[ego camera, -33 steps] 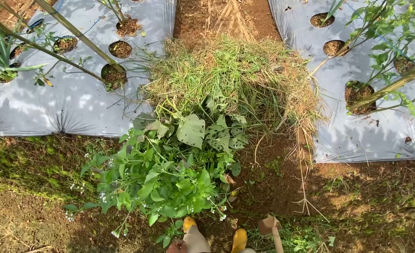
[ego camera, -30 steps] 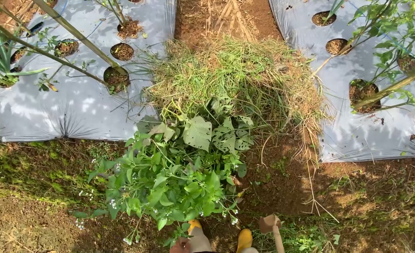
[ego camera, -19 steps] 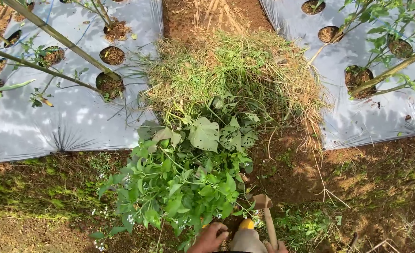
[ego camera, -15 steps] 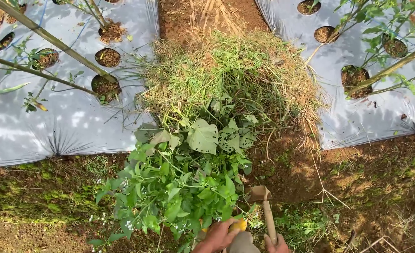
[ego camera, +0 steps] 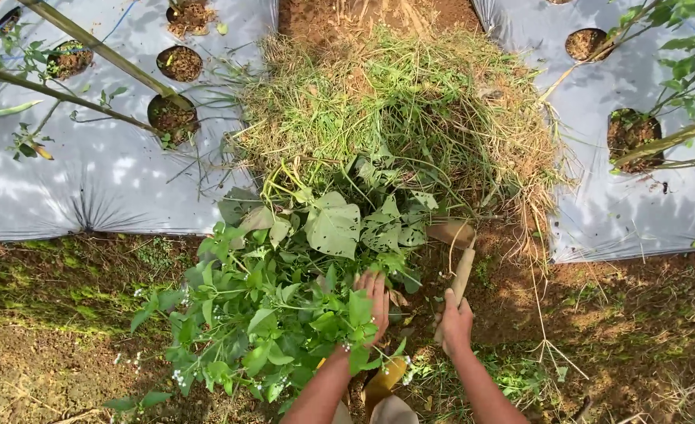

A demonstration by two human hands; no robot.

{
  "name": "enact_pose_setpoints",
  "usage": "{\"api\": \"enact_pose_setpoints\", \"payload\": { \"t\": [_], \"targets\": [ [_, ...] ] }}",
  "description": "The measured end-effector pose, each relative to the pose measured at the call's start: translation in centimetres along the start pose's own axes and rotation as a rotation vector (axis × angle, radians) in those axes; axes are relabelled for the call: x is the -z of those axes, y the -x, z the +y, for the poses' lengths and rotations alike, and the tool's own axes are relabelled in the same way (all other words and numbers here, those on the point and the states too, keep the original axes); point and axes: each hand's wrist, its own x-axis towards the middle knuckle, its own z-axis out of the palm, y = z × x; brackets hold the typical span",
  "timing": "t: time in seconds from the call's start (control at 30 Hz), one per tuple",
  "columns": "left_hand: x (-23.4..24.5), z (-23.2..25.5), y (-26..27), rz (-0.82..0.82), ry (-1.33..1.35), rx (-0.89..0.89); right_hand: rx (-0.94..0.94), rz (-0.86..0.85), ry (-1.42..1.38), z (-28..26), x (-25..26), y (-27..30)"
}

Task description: Manually pulling weeds and unwanted plants from a garden bed to clear the soil.

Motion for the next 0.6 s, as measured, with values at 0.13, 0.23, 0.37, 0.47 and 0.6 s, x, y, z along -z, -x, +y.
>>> {"api": "enact_pose_setpoints", "payload": {
  "t": [0.13, 0.23, 0.37, 0.47, 0.6],
  "targets": [
    [-0.5, -4.8, 0.4, 0.192, -0.557, -0.213, 0.122, -0.056, 0.096, -5.1, -2.2, -3.4],
    [1.4, -4.6, 1.2, -0.124, -0.391, 0.545, 0.228, -0.045, 0.066, -7.2, -3.2, -5.6],
    [8.6, -1.5, -0.3, -0.480, 0.127, 0.699, 0.229, -0.104, 0.178, -7.1, -3.3, -7.9],
    [7.5, -1.3, 1.0, -0.435, 0.443, 0.946, 0.153, -0.172, 0.367, -6.0, -2.2, -7.6],
    [0.2, -6.8, 4.8, -0.573, 0.127, 0.778, 0.171, -0.127, 0.859, -2.4, 0.4, -11.4]
  ]
}}
